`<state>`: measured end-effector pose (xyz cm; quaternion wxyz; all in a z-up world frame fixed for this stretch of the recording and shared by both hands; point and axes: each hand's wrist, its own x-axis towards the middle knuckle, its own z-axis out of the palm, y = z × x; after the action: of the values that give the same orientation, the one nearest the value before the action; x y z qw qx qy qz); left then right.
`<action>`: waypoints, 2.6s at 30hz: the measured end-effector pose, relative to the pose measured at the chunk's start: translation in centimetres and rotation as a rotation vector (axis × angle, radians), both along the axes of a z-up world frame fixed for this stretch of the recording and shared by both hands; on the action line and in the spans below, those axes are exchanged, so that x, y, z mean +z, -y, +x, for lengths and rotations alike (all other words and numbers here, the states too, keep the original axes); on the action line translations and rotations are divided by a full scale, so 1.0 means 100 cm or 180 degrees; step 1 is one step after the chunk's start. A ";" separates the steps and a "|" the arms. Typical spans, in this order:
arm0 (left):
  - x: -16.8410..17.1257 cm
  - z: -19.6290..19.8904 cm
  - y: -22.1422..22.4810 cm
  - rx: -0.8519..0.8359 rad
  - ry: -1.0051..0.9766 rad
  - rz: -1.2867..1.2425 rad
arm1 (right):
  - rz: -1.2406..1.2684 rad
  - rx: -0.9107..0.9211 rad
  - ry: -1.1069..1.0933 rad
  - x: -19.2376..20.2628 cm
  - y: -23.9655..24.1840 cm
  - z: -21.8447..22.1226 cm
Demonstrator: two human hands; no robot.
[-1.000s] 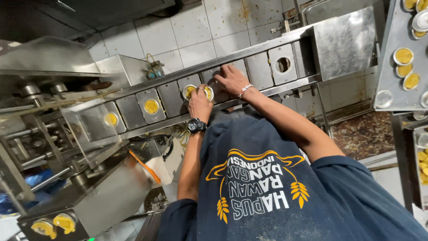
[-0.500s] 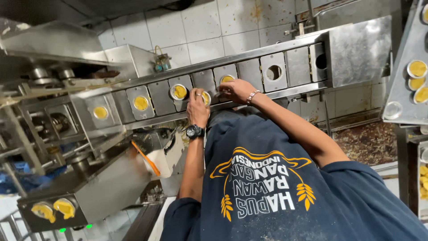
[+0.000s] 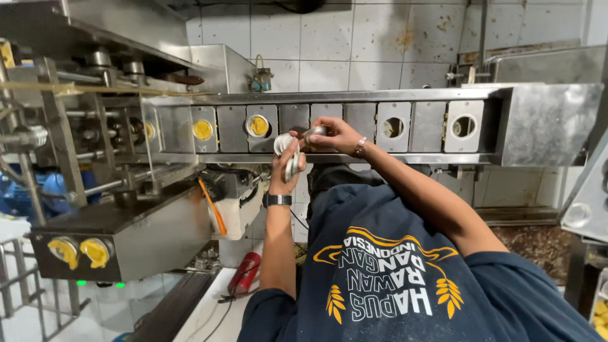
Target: The person places small yellow circular baked goods from a tray into individual slots on a moving conveyor belt using their hands.
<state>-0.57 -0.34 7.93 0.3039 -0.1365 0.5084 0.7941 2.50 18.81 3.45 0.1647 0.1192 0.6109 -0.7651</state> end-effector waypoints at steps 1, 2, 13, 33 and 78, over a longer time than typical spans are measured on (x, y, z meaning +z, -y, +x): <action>0.008 -0.001 0.004 0.0123 0.0340 0.0773 | -0.0650 -0.0537 0.0626 0.001 0.004 0.002; -0.006 -0.004 0.009 0.0172 0.0351 0.0779 | -0.0639 -0.0492 0.0647 -0.015 0.001 0.005; -0.140 -0.131 0.116 -0.0971 -0.2753 -0.4463 | 0.3035 0.1962 -0.0494 -0.058 0.022 -0.024; -0.128 -0.062 0.012 0.1242 -0.2716 -0.3270 | 0.2697 0.0505 0.0207 -0.034 -0.057 0.039; -0.136 -0.005 -0.020 -0.0545 -0.4765 -0.3597 | 0.3374 -0.1432 -0.0552 -0.036 -0.090 0.107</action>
<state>-1.08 1.70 -5.63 -0.1558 0.3200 0.8897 0.2859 13.19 27.83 -0.11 -0.1347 0.2491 0.8814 -0.3780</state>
